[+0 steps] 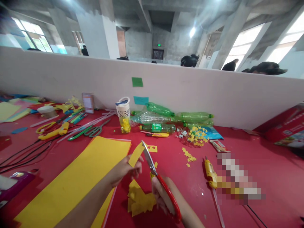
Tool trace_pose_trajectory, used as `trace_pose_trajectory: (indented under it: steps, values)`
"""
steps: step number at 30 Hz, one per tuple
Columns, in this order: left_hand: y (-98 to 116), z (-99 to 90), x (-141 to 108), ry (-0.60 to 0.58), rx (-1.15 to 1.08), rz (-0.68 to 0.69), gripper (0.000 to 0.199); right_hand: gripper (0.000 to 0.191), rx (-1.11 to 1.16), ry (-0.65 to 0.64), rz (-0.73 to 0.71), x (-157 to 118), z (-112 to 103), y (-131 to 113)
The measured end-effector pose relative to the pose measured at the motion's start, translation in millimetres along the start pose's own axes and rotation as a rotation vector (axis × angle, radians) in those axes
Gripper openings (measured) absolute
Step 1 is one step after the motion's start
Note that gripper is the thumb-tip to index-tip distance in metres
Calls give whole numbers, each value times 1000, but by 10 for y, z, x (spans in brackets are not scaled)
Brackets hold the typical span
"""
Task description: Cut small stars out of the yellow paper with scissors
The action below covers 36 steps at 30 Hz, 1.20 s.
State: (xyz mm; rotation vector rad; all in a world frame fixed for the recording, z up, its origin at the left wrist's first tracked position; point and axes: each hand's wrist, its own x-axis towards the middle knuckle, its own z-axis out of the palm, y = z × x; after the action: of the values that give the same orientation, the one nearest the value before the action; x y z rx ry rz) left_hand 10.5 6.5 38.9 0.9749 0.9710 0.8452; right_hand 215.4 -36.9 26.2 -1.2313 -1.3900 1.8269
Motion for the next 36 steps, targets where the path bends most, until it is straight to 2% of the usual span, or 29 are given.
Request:
trace_pose_trajectory:
  steps: [2, 4, 9, 13, 16, 23, 29, 36]
  values:
    - [-24, 79, -35, -168, 132, 39, 20, 58, -12, -28, 18, 42, -23, 45]
    - [-23, 144, -71, -196, 154, 101, 26, 61, -44, -61, 40, 73, -32, 69]
    - [21, 140, -74, 132, -17, 262, 36, 57, -86, 60, 2, 53, 38, 25]
    - [28, 61, -31, 252, -126, 306, 35, 56, -104, 48, -40, 9, 84, -29]
    - [22, 46, -25, 298, -114, 319, 36, 55, -107, 40, -54, -1, 92, -42]
    - [28, 55, -31, 376, -168, 347, 28, 54, -142, 3, 57, -73, 146, -188]
    - [40, 9, -3, 352, -198, 374, 25, 52, -183, 21, 135, -133, 180, -337]
    - [43, 6, 5, 343, -194, 409, 24, 52, -203, 4, 167, -125, 163, -294]
